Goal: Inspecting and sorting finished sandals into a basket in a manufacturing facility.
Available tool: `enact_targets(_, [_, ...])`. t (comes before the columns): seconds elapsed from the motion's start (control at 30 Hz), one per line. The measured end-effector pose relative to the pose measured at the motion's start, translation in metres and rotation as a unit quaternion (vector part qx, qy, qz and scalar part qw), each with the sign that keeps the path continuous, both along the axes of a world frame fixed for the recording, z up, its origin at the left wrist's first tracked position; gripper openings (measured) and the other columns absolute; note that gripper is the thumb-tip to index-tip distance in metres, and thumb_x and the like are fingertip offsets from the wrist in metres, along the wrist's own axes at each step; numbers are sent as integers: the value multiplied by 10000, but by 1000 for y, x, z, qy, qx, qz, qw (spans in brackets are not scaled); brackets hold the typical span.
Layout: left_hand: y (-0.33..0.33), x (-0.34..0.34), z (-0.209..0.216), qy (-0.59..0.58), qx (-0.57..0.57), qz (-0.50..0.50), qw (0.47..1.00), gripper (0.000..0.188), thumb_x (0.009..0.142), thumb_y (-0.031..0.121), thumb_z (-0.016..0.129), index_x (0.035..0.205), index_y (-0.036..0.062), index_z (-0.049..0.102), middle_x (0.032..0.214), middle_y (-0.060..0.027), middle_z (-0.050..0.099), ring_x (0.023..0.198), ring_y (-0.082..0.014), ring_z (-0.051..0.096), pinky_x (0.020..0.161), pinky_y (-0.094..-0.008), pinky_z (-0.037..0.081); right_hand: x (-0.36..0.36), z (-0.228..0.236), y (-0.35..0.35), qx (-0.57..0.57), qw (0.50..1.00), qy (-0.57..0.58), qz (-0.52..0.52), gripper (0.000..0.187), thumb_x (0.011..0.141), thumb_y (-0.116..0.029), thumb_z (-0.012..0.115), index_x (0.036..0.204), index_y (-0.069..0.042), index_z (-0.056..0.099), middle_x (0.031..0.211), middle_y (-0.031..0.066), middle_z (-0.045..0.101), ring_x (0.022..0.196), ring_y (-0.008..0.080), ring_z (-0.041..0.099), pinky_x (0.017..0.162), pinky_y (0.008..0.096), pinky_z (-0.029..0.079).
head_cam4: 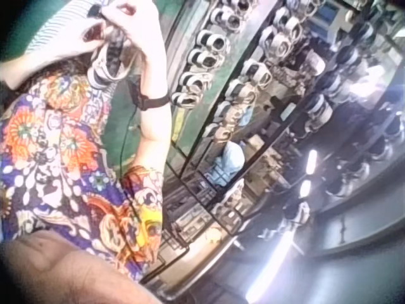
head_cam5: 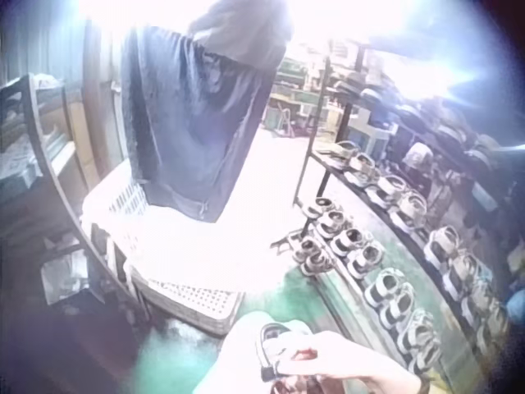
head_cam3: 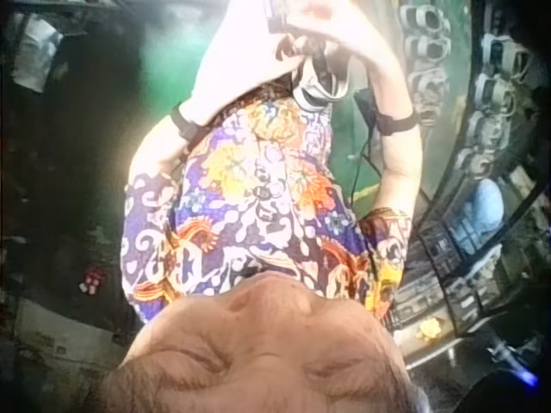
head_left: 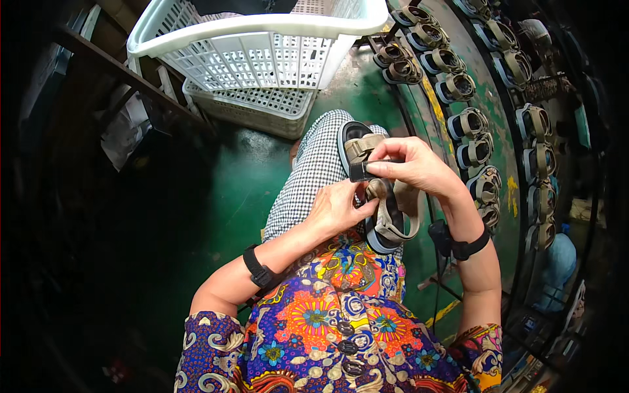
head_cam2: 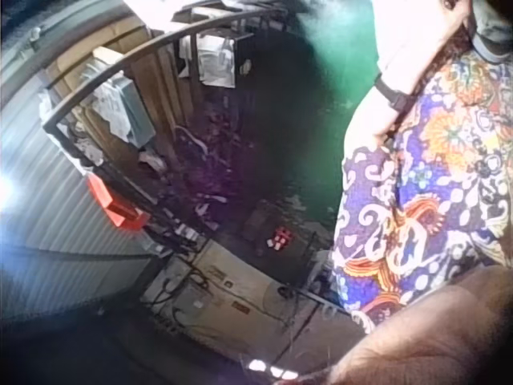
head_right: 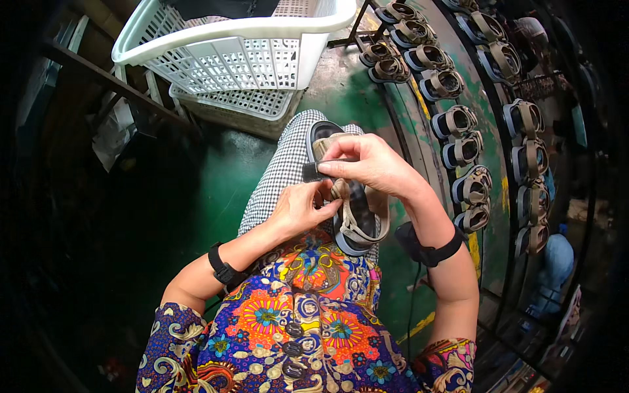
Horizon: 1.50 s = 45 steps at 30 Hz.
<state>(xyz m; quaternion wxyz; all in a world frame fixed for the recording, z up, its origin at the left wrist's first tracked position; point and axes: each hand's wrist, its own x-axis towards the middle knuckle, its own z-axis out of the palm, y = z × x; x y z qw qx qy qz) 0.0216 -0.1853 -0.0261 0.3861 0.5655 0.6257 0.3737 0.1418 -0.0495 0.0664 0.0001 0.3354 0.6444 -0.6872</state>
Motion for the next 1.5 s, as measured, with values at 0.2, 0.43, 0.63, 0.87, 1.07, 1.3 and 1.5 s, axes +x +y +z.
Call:
enact_targets(0.2, [-4,-4,-3,-34,-39,7,999,432,762,258,673,1104,39,527,710,-118,630,632,-245,649,601,-347,512,5,-11,2,215,945,-181,170,300,740,-279,702,875,-13,679,752,123,662,702,197,633,681,317,481])
enact_targets(0.43, [0,1,-15,-49,2,-9,999,568,763,285,717,1242,71,501,821,-107,640,725,-214,645,652,-334,509,2,-18,2,253,931,-202,167,252,771,-230,694,794,6,607,664,47,614,621,92,559,589,277,460])
enact_targets(0.63, [7,7,-17,-104,-14,2,994,484,729,385,748,1017,54,543,854,-112,620,766,-265,624,662,-377,485,1,-7,1,179,956,-203,113,216,799,-205,668,787,-2,595,648,53,595,602,104,559,563,282,458])
enact_targets(0.87, [14,16,-22,-127,1,34,991,380,752,333,721,922,53,528,739,-80,561,652,-219,583,589,-341,469,21,-23,12,215,964,-134,87,167,803,-140,631,767,5,557,709,12,573,648,95,525,594,272,445])
enact_targets(1.07, [14,13,-19,-127,1,28,992,430,749,303,739,1055,68,549,729,-11,563,617,-84,533,560,-239,451,24,-14,15,114,975,-179,59,152,830,-131,618,770,-25,528,732,-23,564,649,44,517,584,229,445])
enact_targets(1.3, [21,20,-16,-54,30,49,997,431,743,351,755,968,35,568,715,-33,577,629,-139,575,563,-291,462,27,-19,13,-28,993,-114,-30,159,861,-128,611,786,-29,512,712,3,578,624,73,578,552,217,479])
enact_targets(1.5, [15,21,-24,-199,7,63,978,421,744,239,757,1087,42,616,732,-42,586,613,-113,554,572,-263,479,31,-15,15,-22,989,-145,-35,162,851,-145,612,769,-39,522,685,16,590,614,73,598,538,203,481])
